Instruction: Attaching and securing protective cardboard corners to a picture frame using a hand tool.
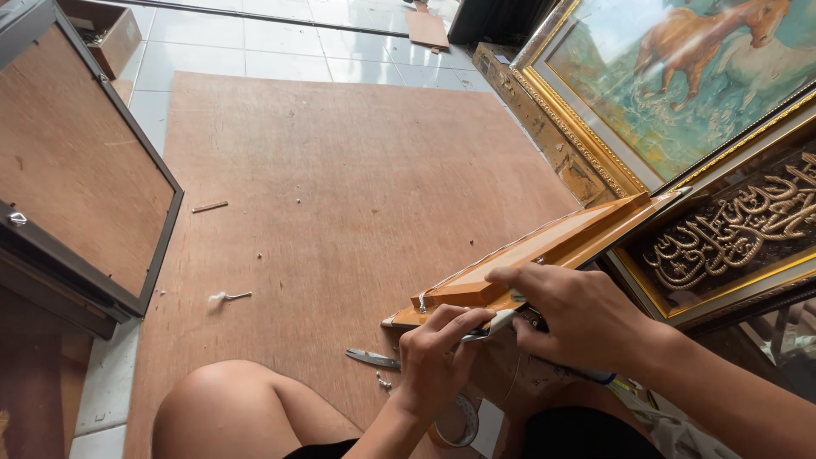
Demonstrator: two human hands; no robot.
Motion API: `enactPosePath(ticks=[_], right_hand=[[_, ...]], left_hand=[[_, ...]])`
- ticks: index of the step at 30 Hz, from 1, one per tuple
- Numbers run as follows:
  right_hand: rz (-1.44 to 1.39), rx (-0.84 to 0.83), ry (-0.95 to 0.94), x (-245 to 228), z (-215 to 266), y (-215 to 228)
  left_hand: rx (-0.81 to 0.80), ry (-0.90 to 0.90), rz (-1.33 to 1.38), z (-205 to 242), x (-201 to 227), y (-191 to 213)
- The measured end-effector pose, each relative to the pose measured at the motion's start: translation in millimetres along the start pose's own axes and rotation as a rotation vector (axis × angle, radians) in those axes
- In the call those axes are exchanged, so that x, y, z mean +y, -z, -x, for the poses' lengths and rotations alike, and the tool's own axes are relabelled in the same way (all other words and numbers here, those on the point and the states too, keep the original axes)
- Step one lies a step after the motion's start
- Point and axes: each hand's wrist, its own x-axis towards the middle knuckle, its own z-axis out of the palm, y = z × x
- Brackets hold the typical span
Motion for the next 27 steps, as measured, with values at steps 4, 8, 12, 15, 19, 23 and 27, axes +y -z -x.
enactPosePath(ticks=[4, 8, 12, 15, 19, 23, 27], right_hand=[[0.138, 0.04, 0.171, 2, 3, -8], [0.264, 0.068, 0.249, 9, 3, -17], [0.263, 0.084, 0.291, 13, 1, -22], [0.336, 0.075, 0.312, 14, 0, -23], [0.35, 0.106, 0.371, 19, -3, -26], [0.427, 0.16, 0.423, 21, -3, -30], [0.485, 0.201, 0.459, 22, -3, -33]], left_hand=[[-0.028, 0.022, 0.022, 3, 2, 0], [0.0, 0.008, -0.031, 3, 2, -2], [-0.009, 0.003, -0.039, 5, 0, -1], [0.005, 0.006, -0.033, 4, 2, -2], [-0.004, 0.013, -0.026, 4, 0, -3], [0.004, 0.008, -0.043, 5, -1, -4], [0.011, 0.016, -0.023, 5, 2, -4]])
